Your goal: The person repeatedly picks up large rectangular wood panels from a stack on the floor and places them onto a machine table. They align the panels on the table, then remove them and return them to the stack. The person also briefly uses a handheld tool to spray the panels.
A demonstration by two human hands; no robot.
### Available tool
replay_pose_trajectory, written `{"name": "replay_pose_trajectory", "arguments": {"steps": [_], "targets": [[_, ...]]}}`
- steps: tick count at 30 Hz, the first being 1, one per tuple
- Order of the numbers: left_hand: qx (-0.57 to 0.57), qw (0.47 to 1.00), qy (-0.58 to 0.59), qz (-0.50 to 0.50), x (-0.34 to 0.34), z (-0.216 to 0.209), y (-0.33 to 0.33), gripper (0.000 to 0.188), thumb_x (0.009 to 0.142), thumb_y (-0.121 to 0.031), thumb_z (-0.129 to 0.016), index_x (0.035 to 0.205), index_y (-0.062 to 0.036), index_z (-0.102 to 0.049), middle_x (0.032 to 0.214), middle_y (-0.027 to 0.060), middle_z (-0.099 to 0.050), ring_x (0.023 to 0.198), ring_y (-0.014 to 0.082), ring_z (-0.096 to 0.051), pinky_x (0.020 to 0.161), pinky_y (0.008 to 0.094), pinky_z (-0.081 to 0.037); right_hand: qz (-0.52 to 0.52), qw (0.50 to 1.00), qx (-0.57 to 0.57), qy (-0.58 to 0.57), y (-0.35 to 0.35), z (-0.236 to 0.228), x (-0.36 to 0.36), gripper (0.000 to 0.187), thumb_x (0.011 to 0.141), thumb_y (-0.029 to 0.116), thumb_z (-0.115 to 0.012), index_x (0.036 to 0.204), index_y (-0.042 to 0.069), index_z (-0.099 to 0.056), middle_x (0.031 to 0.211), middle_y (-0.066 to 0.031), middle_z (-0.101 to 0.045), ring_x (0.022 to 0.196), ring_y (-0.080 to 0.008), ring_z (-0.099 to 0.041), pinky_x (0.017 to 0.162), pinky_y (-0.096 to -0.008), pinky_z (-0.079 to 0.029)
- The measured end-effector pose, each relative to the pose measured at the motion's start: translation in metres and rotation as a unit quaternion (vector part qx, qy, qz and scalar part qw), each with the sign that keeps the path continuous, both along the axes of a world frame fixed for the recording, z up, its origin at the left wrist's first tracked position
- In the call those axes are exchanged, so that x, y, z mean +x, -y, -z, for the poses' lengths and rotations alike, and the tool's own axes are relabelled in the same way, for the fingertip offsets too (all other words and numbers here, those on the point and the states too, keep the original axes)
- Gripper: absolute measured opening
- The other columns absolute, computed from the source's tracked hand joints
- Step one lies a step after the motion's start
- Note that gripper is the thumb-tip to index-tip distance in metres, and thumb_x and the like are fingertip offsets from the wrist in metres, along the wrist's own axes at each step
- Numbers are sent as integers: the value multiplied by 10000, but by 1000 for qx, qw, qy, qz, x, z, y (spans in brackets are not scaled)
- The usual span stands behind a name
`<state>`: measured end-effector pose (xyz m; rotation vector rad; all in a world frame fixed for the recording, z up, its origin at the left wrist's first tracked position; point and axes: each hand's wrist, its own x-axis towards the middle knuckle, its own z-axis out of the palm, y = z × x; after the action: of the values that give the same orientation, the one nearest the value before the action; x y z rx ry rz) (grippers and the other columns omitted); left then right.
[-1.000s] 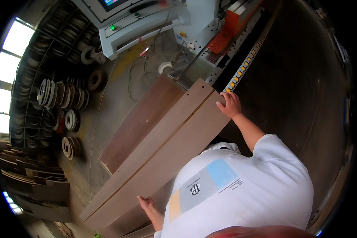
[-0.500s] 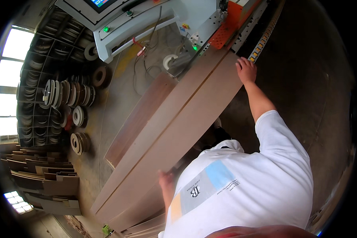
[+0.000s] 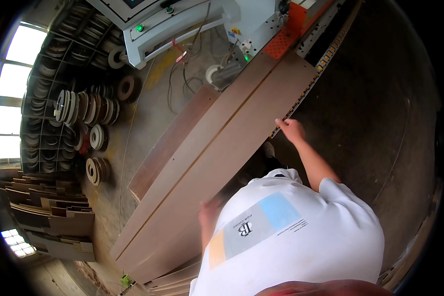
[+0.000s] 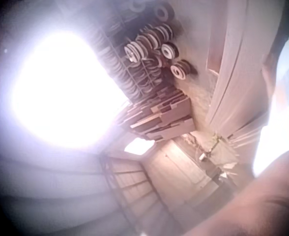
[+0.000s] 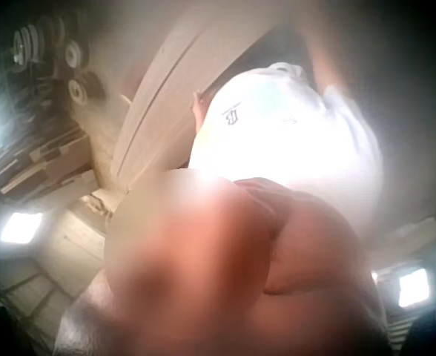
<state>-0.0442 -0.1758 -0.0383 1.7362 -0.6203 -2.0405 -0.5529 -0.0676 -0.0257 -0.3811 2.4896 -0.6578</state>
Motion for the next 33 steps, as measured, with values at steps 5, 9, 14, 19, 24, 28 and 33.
{"name": "replay_pose_trajectory", "arguments": {"steps": [5, 9, 14, 19, 24, 28, 33], "targets": [[29, 977, -7, -213, 47, -10, 11, 411, 1015, -542, -483, 1178, -184, -600, 1019, 70, -697, 894, 224, -655, 709, 334, -506, -39, 998, -32, 31, 7, 16, 24, 550, 891, 590, -588, 750, 68, -690, 735, -144, -684, 749, -347, -676, 667, -447, -508], [-21, 972, 13, -234, 56, 3, 15, 425, 1022, -532, -470, 1210, -170, -588, 1006, 52, -682, 864, 205, -644, 665, 311, -493, -40, 996, -70, 45, 9, 27, 22, 528, 909, 557, -585, 761, 68, -715, 721, -129, -688, 729, -307, -683, 664, -424, -508], [2, 956, 48, -289, 46, 9, 22, 431, 1034, -522, -443, 1213, -157, -587, 984, 39, -672, 820, 184, -627, 628, 278, -480, -18, 992, -110, 60, 9, 35, 22, 515, 911, 532, -597, 725, 68, -718, 666, -113, -674, 670, -269, -675, 643, -391, -503], [0, 961, 21, -275, 57, 26, 20, 508, 1043, -527, -395, 1341, -129, -497, 1168, 100, -621, 842, 235, -596, 597, 311, -490, 6, 990, -122, 65, 7, 46, 16, 508, 908, 514, -615, 693, 62, -701, 638, -110, -660, 633, -262, -663, 624, -382, -493], [17, 968, 53, -246, 32, 22, 15, 481, 1040, -533, -394, 1279, -142, -538, 1113, 82, -648, 830, 214, -621, 605, 294, -524, 35, 988, -139, 59, 2, 58, -7, 500, 907, 496, -635, 683, 51, -682, 620, -109, -640, 604, -245, -641, 607, -377, -481], [50, 970, 18, -239, -6, 12, 12, 460, 1033, -540, -411, 1232, -157, -572, 1064, 58, -664, 803, 177, -638, 622, 272, -558, 56, 986, -150, 53, -4, 60, -41, 496, 907, 478, -655, 679, 38, -665, 605, -100, -624, 582, -222, -613, 596, -364, -469], [68, 972, -22, -222, -53, 9, 3, 425, 1031, -521, -449, 1213, -162, -584, 1049, 46, -661, 825, 182, -635, 627, 272, -558, 80, 984, -154, 36, -7, 50, -92, 479, 914, 442, -681, 663, 36, -635, 587, -43, -577, 577, -150, -546, 586, -330, -437]]}}
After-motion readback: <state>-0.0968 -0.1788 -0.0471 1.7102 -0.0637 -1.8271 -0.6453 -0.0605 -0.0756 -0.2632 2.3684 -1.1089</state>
